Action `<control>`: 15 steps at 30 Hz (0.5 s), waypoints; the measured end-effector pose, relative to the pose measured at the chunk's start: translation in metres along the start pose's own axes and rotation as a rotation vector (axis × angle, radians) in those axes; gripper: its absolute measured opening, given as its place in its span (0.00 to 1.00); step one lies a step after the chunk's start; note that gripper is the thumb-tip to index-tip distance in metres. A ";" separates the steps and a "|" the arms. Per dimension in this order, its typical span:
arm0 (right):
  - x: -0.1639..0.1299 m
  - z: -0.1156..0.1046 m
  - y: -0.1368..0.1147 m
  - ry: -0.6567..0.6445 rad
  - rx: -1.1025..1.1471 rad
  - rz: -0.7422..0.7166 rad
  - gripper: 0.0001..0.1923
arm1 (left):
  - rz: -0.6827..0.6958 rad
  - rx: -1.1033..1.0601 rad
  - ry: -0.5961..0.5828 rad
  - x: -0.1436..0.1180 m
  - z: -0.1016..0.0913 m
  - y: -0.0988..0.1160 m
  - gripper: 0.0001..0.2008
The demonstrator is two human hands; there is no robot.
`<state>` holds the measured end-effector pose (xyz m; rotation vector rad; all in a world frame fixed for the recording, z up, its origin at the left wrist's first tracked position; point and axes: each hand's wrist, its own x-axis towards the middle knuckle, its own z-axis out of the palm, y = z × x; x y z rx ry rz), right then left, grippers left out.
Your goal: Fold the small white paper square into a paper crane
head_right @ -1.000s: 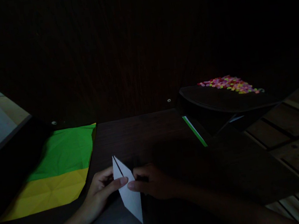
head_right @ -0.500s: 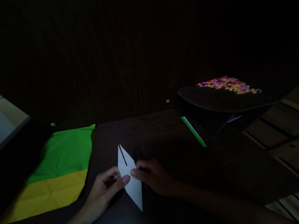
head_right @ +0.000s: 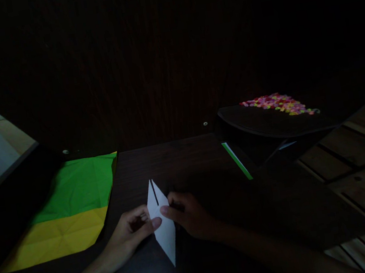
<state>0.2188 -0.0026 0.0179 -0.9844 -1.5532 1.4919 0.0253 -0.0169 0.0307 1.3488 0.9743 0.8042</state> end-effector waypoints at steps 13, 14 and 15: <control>0.001 0.000 -0.001 0.013 0.036 0.013 0.19 | 0.010 0.022 -0.025 0.001 0.000 0.001 0.16; 0.001 0.000 -0.001 0.011 0.044 0.021 0.19 | 0.017 0.021 -0.019 0.001 0.000 0.002 0.16; 0.001 0.000 -0.001 0.010 0.051 0.029 0.18 | 0.024 0.022 -0.007 0.001 0.000 0.002 0.16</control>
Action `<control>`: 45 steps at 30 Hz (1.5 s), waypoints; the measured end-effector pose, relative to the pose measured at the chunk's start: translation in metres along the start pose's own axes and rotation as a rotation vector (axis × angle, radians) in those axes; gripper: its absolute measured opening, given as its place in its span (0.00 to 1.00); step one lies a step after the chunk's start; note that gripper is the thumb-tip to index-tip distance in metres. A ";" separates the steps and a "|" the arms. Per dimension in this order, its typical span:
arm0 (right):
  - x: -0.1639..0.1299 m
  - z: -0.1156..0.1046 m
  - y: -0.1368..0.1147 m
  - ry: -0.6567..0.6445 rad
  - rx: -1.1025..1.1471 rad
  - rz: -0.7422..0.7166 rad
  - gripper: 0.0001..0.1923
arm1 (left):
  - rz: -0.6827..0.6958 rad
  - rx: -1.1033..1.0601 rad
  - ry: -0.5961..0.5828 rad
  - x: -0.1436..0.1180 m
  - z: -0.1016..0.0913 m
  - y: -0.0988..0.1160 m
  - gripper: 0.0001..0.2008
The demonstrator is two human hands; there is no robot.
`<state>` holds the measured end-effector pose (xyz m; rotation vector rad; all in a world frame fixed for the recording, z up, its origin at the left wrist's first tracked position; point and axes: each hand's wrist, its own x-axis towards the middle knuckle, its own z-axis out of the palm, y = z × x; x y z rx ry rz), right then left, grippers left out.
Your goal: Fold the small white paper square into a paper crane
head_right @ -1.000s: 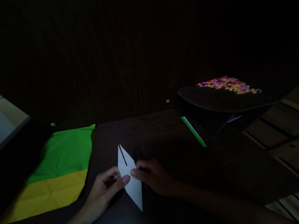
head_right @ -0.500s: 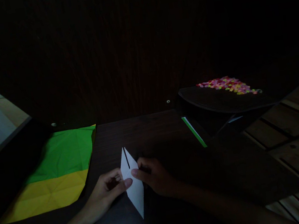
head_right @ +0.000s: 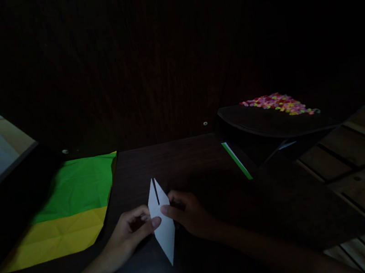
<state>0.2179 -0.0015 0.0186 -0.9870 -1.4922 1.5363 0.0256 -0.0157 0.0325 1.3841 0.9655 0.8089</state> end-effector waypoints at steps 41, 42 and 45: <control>0.000 0.002 0.005 -0.050 0.000 0.023 0.15 | 0.024 0.024 0.121 -0.002 -0.001 -0.006 0.14; -0.001 0.002 0.005 -0.060 0.004 0.031 0.15 | 0.032 0.027 0.120 -0.002 -0.001 -0.006 0.14; -0.002 0.003 0.006 -0.074 0.002 0.048 0.15 | 0.048 0.042 0.110 -0.003 -0.001 -0.006 0.14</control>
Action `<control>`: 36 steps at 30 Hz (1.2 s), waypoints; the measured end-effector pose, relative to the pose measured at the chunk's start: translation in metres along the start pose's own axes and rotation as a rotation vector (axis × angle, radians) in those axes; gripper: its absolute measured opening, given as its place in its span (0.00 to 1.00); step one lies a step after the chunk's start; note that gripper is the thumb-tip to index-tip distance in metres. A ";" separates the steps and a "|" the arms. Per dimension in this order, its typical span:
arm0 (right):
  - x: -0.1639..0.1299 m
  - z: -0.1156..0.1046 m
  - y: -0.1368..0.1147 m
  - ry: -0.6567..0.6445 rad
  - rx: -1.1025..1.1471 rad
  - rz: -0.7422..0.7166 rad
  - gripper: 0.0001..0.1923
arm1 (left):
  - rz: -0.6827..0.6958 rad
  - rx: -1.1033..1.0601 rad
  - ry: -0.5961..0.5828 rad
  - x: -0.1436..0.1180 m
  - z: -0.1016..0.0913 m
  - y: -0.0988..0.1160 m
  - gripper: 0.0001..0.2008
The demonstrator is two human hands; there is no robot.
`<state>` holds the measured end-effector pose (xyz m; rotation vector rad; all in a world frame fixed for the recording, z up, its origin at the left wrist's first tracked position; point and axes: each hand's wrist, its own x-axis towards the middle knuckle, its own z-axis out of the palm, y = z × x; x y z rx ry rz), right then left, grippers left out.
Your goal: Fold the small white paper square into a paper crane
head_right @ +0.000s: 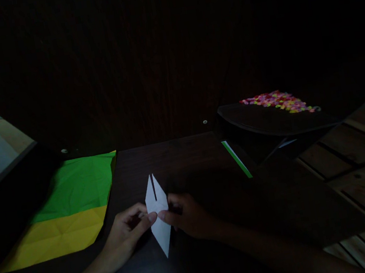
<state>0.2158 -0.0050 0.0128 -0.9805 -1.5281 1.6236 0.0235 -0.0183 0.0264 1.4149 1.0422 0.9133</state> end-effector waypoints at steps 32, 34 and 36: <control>0.000 -0.002 -0.009 -0.055 -0.151 0.020 0.11 | -0.115 -0.190 0.155 0.005 -0.005 0.003 0.15; 0.000 -0.001 -0.010 -0.025 -0.179 0.004 0.11 | -0.108 -0.199 0.222 0.006 -0.006 -0.001 0.14; 0.000 -0.001 -0.011 0.005 -0.205 -0.024 0.11 | -0.110 -0.235 0.264 0.008 -0.007 -0.004 0.13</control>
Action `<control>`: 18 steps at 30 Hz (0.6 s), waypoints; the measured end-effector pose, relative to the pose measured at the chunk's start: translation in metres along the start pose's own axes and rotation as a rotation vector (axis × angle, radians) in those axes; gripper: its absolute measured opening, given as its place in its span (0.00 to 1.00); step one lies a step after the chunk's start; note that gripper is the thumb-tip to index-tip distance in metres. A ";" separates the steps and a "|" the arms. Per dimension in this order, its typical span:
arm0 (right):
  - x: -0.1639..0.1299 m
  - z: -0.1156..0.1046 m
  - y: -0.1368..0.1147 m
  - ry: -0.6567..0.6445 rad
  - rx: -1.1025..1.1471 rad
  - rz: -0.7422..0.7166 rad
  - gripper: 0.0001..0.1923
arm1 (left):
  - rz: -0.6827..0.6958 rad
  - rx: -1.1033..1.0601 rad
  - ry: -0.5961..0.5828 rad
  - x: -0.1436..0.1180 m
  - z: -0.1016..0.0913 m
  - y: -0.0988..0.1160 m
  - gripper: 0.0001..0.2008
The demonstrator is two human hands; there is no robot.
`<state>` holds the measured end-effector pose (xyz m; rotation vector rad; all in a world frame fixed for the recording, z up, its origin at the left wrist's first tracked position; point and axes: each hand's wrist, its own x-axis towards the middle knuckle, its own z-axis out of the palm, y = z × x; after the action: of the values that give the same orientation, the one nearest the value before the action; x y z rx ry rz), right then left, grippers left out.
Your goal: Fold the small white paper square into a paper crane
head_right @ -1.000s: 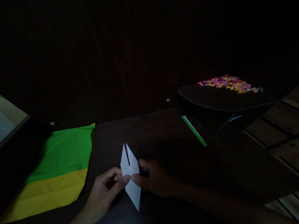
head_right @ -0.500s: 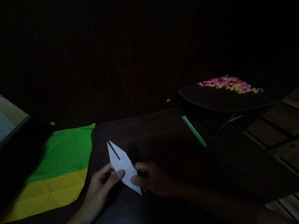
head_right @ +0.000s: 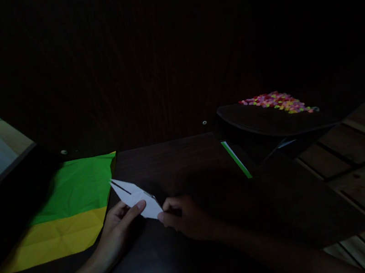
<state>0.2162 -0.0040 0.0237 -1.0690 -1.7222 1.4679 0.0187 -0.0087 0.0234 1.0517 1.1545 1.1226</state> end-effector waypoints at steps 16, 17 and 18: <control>-0.004 -0.005 0.001 0.246 -0.195 -0.441 0.14 | 0.117 -0.184 -0.090 0.001 -0.007 0.005 0.12; -0.004 -0.005 0.001 0.247 -0.198 -0.466 0.14 | 0.165 -0.169 -0.105 0.001 -0.008 0.003 0.10; -0.005 -0.005 0.001 0.247 -0.205 -0.492 0.15 | 0.202 -0.154 -0.129 0.002 -0.009 0.002 0.09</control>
<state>0.2230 -0.0063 0.0240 -0.8058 -1.8138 0.8354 0.0095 -0.0061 0.0236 1.1205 0.8604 1.2606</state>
